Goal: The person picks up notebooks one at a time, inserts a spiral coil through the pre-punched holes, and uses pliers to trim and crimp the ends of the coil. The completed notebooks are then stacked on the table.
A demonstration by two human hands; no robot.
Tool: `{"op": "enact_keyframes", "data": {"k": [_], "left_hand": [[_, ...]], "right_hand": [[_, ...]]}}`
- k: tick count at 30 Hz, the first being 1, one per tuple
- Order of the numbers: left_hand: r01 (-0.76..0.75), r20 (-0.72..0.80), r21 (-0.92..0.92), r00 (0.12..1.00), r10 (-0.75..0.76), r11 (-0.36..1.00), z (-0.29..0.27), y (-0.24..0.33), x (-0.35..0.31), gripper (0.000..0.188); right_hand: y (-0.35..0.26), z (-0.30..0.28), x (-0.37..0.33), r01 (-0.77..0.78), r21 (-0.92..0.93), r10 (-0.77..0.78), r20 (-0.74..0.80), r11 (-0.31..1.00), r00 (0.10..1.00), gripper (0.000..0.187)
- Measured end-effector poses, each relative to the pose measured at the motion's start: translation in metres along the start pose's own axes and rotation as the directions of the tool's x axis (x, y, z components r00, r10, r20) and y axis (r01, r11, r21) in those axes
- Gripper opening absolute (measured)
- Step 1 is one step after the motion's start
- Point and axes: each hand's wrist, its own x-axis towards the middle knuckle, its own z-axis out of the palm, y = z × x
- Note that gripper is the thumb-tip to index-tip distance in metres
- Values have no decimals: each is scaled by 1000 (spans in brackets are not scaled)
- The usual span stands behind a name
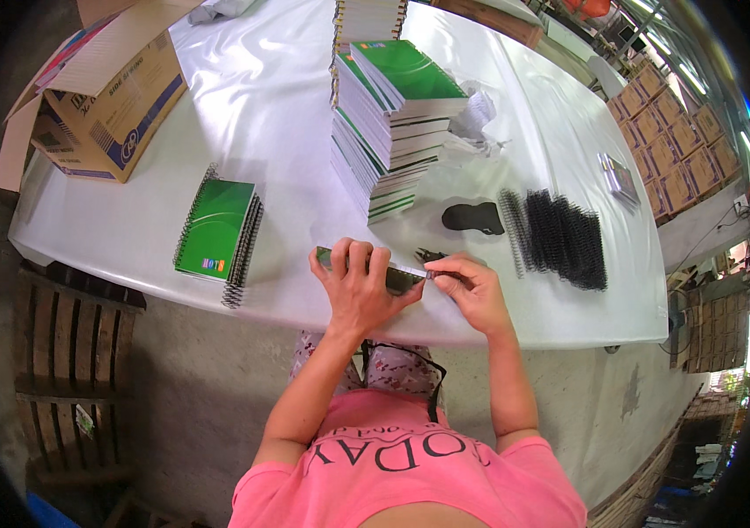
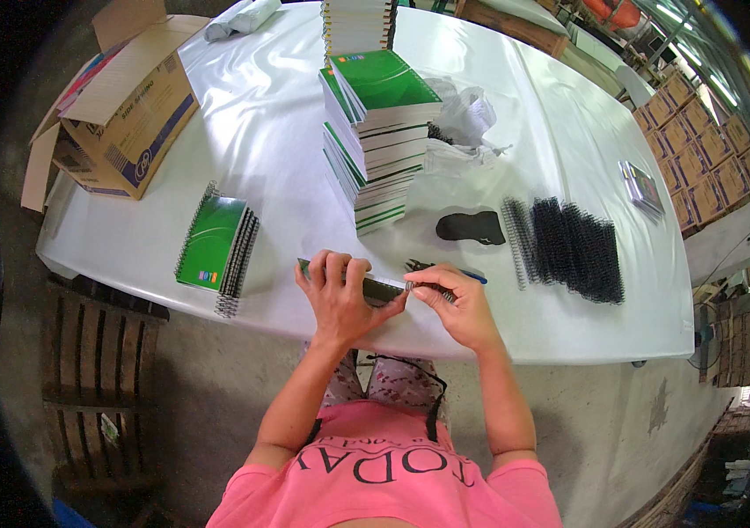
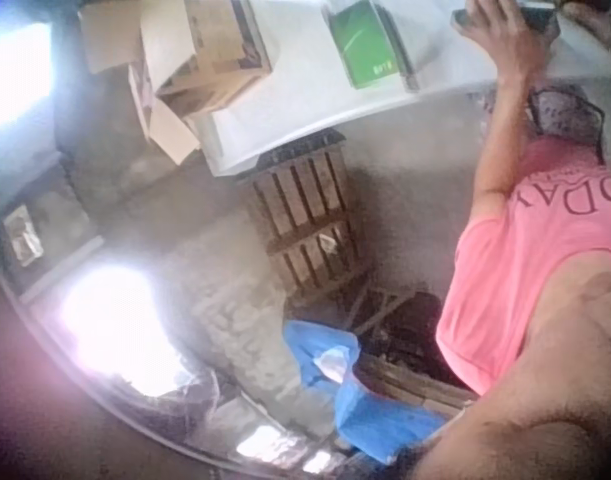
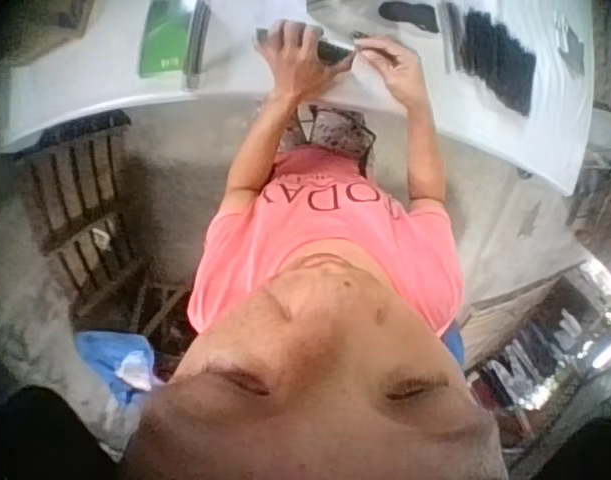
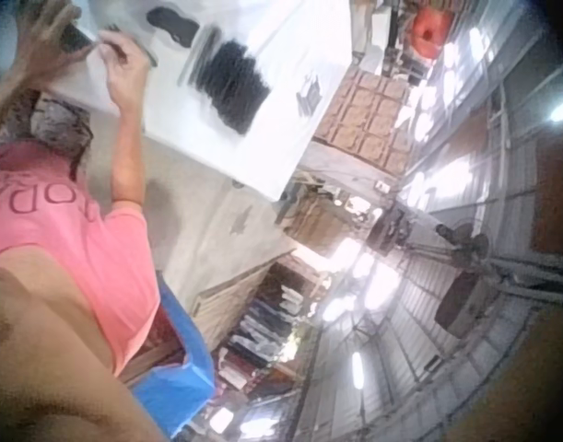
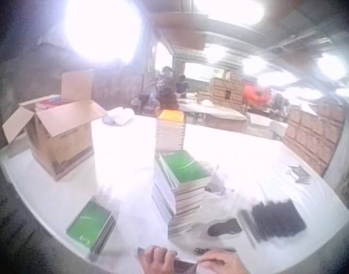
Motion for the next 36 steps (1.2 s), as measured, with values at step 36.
{"op": "enact_keyframes", "data": {"k": [36], "left_hand": [[-90, 54, -41, 994, 92, 995, -15, -12, 1, 56]], "right_hand": [[-4, -49, 43, 221, -776, -178, 142, 590, 974, 37]]}}
